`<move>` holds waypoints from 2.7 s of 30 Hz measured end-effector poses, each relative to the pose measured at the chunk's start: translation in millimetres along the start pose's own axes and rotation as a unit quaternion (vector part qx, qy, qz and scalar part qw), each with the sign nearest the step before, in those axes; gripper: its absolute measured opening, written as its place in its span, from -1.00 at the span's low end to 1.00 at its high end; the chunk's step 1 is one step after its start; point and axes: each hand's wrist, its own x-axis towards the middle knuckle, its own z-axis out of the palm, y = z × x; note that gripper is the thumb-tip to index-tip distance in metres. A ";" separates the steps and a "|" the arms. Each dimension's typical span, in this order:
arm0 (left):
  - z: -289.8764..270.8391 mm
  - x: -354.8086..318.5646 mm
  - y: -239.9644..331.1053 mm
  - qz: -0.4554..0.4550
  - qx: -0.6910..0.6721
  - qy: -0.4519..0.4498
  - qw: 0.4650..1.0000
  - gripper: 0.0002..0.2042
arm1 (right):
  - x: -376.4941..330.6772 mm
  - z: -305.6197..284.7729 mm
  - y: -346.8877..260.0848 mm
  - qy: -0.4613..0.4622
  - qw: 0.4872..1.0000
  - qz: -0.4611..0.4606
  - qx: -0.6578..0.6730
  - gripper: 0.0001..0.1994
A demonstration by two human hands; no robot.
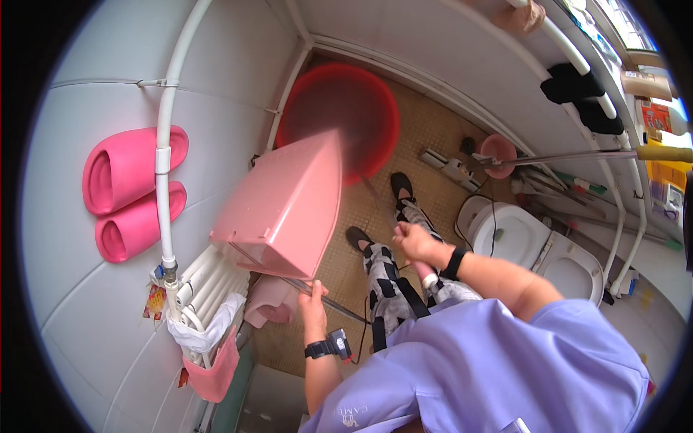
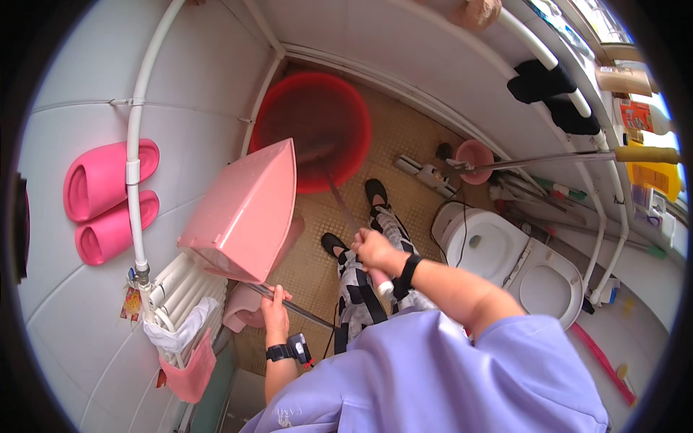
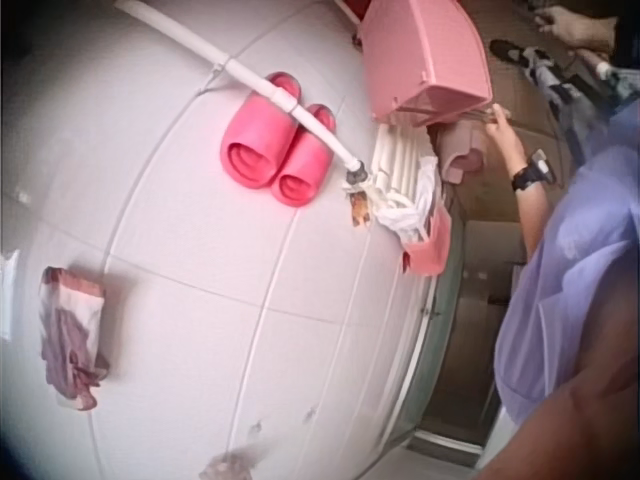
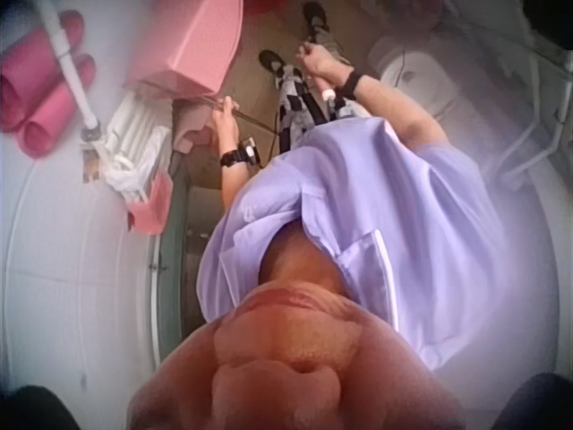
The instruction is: Clean bathroom equipment and buckets using water and a cleaning tool.
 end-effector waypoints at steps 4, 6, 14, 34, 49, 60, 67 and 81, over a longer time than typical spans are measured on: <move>-3.4 -7.1 3.6 -0.014 0.005 0.005 1.000 -0.87 | 8.6 51.0 -31.4 0.004 0.983 -0.013 0.182 -0.70; -7.4 -11.5 1.6 -0.014 0.009 0.014 1.000 -0.87 | 22.3 63.6 -52.9 -0.025 0.960 -0.037 0.275 -0.84; -18.5 -26.6 -4.1 -0.005 0.017 0.034 0.999 -0.88 | 45.9 -24.6 -129.2 -0.286 0.601 -0.088 0.741 -0.81; -67.0 -44.5 -27.6 -0.002 0.023 0.003 1.000 -0.86 | -218.9 -117.6 -6.9 -0.109 0.944 0.007 0.310 -0.67; -56.9 -81.6 -26.0 -0.023 0.083 0.040 0.995 -0.84 | -102.2 -146.0 -73.7 -0.014 0.995 0.027 -0.096 -0.72; -23.4 -95.3 -18.9 -0.054 0.075 0.076 0.993 -0.86 | 22.4 -10.6 -8.6 0.027 0.993 -0.048 0.100 -0.68; -19.2 -100.7 -23.9 -0.033 0.055 0.083 0.994 -0.88 | 49.4 4.4 -71.4 -0.012 0.961 -0.102 0.257 -0.84; -56.4 -117.3 -61.2 -0.016 0.046 0.068 0.997 -0.78 | -121.4 -118.9 -33.8 -0.301 0.722 0.009 0.623 -0.71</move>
